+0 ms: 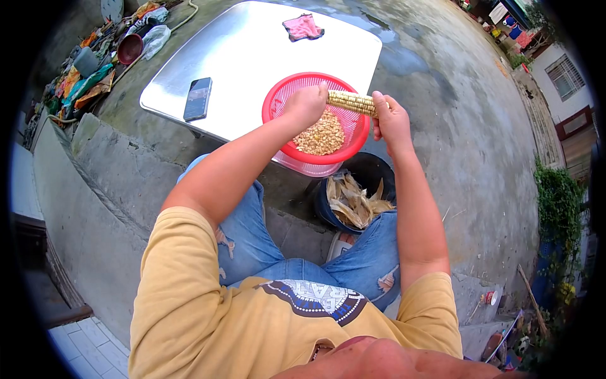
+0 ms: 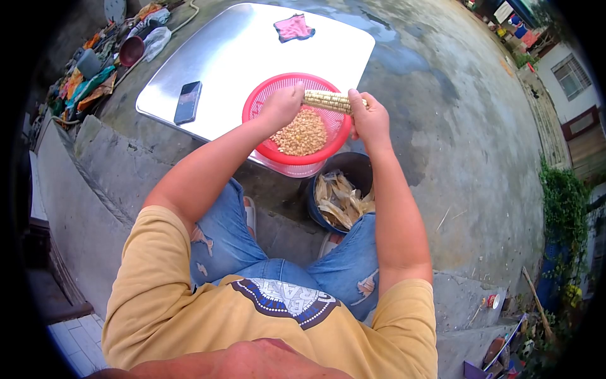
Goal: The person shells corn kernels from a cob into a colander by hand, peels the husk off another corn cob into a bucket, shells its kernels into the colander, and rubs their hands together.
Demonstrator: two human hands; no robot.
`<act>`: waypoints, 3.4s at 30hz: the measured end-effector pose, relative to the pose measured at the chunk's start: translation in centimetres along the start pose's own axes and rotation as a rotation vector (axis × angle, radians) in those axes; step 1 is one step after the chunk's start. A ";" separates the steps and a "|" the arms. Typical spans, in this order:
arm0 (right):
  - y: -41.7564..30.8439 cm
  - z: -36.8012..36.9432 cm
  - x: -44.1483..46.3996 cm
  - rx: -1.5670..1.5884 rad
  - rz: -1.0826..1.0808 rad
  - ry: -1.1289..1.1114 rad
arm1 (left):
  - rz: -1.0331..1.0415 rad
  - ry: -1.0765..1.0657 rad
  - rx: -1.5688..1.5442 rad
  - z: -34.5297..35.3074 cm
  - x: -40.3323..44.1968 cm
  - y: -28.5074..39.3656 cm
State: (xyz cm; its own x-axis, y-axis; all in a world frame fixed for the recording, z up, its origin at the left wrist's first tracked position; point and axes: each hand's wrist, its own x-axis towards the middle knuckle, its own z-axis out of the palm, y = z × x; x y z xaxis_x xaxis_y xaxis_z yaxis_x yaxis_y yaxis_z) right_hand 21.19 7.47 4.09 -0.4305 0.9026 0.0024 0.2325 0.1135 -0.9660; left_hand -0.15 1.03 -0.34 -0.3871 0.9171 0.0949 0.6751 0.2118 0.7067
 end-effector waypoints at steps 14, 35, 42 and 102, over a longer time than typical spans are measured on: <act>1.7 -1.0 1.3 0.093 0.259 -0.004 | 0.138 -0.113 -0.282 0.0 -0.4 0.0; 0.4 -0.5 0.4 0.143 0.047 -0.093 | -0.101 -0.286 -0.443 -1.1 -0.3 0.5; 1.0 -0.8 0.7 0.148 0.052 -0.075 | -0.154 -0.337 -0.706 -0.8 -0.8 0.8; 1.3 -0.9 0.7 0.113 -0.034 -0.121 | -0.094 -0.329 -0.589 -1.4 -0.6 0.8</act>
State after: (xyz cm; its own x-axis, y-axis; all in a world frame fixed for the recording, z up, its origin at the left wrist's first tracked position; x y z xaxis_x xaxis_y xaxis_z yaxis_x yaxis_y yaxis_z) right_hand 22.00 8.60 3.07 -0.5399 0.8417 0.0106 0.1195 0.0890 -0.9888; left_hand -0.25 0.16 1.21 -0.1537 0.9785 -0.1378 0.1573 0.1619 0.9742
